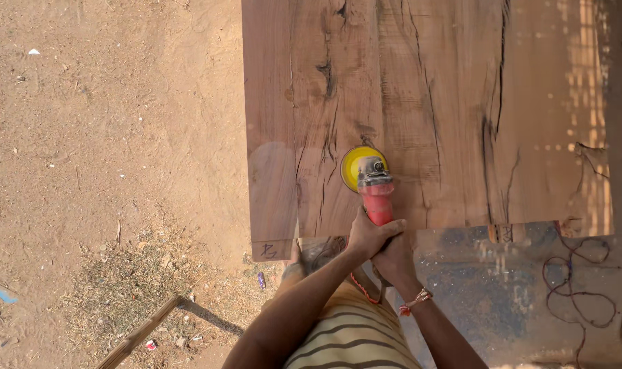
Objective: The person uses a handheld electric sander to smooth the surface of a large wooden plank. They move the sander across the wood in various directions, covering different sections of the plank.
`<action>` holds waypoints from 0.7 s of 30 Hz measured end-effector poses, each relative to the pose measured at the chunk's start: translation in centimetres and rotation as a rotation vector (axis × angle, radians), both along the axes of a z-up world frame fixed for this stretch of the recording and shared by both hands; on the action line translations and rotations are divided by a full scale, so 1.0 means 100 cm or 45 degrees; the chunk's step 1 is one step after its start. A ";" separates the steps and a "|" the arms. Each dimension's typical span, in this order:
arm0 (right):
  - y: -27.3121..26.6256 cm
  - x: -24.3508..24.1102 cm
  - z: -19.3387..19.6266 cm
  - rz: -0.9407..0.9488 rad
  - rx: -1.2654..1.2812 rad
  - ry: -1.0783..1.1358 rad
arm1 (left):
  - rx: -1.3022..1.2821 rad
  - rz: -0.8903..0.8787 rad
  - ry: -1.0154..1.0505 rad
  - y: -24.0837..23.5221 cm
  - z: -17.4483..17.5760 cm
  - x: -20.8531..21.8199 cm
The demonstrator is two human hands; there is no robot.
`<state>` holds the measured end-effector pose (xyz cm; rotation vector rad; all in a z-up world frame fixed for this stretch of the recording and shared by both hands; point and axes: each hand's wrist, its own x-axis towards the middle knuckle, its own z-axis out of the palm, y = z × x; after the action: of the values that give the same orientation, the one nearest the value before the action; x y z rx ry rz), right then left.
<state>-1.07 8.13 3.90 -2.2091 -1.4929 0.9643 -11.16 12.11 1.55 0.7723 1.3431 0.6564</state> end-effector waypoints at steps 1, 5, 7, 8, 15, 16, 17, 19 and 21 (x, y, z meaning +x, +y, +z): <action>-0.003 0.010 -0.002 -0.050 0.024 -0.051 | -0.023 -0.061 0.032 0.001 -0.001 0.013; -0.010 0.051 -0.012 -0.135 -0.089 -0.098 | -0.034 -0.282 0.148 0.004 -0.012 0.059; -0.016 0.071 -0.015 -0.170 -0.018 -0.056 | -0.031 -0.367 0.146 0.002 -0.017 0.082; -0.020 0.079 -0.016 -0.215 -0.047 -0.048 | -0.045 -0.392 0.130 0.001 -0.019 0.091; -0.046 0.093 -0.032 -0.569 0.062 0.175 | 0.100 -0.767 0.147 0.004 -0.029 0.124; -0.049 0.086 -0.031 -0.646 0.074 0.231 | 0.073 -0.753 0.138 0.001 -0.027 0.120; -0.051 0.079 -0.027 -0.565 0.048 0.186 | 0.046 -0.738 0.128 -0.004 -0.025 0.111; -0.050 0.063 -0.017 -0.400 0.003 0.107 | 0.036 -0.557 0.131 -0.015 -0.018 0.084; -0.041 0.040 -0.010 -0.118 0.028 0.074 | 0.024 -0.192 0.118 -0.027 -0.009 0.047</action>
<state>2.97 4.01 2.90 -2.1944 -1.3573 0.9689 -6.44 9.39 0.65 0.9188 1.3492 0.5200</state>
